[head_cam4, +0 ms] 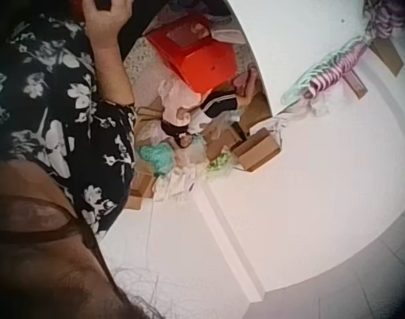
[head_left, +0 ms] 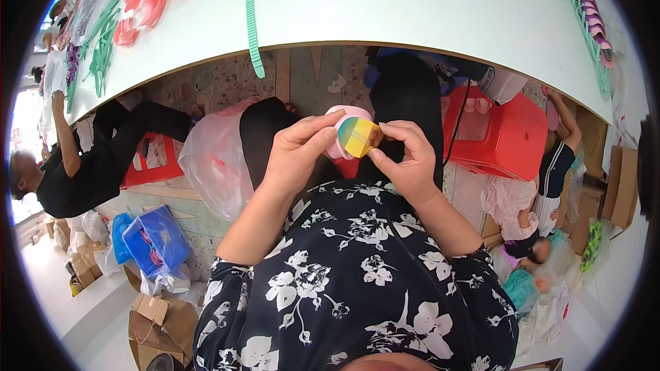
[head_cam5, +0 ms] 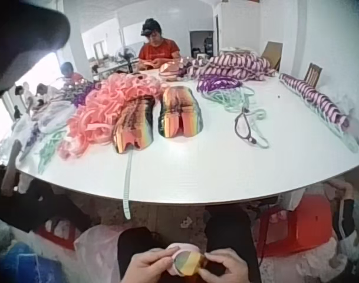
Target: The recorder is assembling or inspecting colorful swimming goggles and their straps at a large work table.
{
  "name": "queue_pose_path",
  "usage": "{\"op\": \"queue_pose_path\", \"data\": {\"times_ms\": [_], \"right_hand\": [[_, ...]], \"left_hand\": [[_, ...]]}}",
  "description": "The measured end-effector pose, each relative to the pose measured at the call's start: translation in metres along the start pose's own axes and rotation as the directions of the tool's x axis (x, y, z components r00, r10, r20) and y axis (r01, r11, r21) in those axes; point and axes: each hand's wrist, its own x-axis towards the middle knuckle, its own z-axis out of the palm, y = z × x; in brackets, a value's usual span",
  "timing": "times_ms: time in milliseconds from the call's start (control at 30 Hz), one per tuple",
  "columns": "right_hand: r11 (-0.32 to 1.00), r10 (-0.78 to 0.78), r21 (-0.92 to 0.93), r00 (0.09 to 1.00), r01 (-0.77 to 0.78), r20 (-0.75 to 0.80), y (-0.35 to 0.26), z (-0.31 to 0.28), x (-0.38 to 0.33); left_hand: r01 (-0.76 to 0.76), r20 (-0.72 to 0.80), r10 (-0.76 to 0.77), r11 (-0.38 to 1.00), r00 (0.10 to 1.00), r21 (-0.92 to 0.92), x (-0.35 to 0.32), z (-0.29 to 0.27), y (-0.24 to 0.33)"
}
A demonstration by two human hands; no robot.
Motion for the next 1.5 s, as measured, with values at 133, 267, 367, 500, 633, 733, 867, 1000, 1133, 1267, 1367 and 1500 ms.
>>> {"op": "queue_pose_path", "data": {"times_ms": [133, 267, 367, 500, 633, 733, 867, 1000, 1133, 1267, 1367, 1500], "right_hand": [[0.999, 0.026, 0.022, 1.0, -0.026, -0.006, -0.001, 0.001, -0.001], [0.999, -0.003, 0.042, 1.0, 0.002, 0.011, -0.001, 0.0, 0.001], [0.997, 0.008, 0.074, 0.999, -0.011, 0.038, -0.004, -0.002, 0.002], [0.995, 0.024, 0.097, 0.996, -0.032, 0.081, -0.006, -0.003, 0.002], [0.994, 0.028, 0.107, 0.995, -0.039, 0.095, -0.008, -0.002, 0.001], [0.992, 0.056, 0.103, 0.992, -0.068, 0.111, -0.009, -0.002, -0.001], [0.989, 0.061, 0.122, 0.989, -0.077, 0.133, -0.006, -0.002, -0.005], [0.982, 0.075, 0.159, 0.984, -0.1, 0.16, -0.009, 0.003, -0.004], [0.988, 0.08, 0.114, 0.983, -0.1, 0.166, -0.016, 0.002, 0.001], [0.99, 0.073, 0.109, 0.982, -0.093, 0.172, -0.017, 0.0, 0.004], [0.99, 0.066, 0.108, 0.982, -0.086, 0.177, -0.015, -0.003, 0.004], [0.992, 0.074, 0.094, 0.985, -0.089, 0.159, -0.017, -0.005, 0.007]], "left_hand": [[-0.155, -0.004, 0.162, 0.957, 0.987, 0.246, -0.006, 0.0, -0.009], [-0.11, 0.015, 0.11, 0.969, 0.994, 0.22, -0.009, -0.002, -0.007], [-0.023, 0.094, 0.03, 0.997, 0.995, -0.077, -0.006, -0.002, 0.0], [0.162, 0.216, -0.168, 0.986, 0.962, 0.045, 0.0, 0.002, 0.035], [0.092, 0.275, -0.172, 0.955, 0.946, 0.28, 0.007, 0.001, 0.042], [0.07, 0.267, -0.183, 0.921, 0.946, 0.383, 0.007, 0.0, 0.04], [0.013, 0.258, -0.209, 0.8, 0.943, 0.6, 0.007, 0.003, 0.047], [-0.04, 0.298, -0.202, 0.764, 0.933, 0.644, 0.008, 0.003, 0.053], [-0.189, 0.355, -0.044, 0.783, 0.934, 0.593, 0.01, -0.004, 0.04], [-0.123, 0.35, -0.1, 0.819, 0.932, 0.561, 0.01, -0.005, 0.038], [-0.081, 0.355, -0.125, 0.854, 0.926, 0.513, 0.012, -0.009, 0.032], [-0.157, 0.365, -0.067, 0.82, 0.928, 0.55, 0.013, -0.005, 0.036]]}}
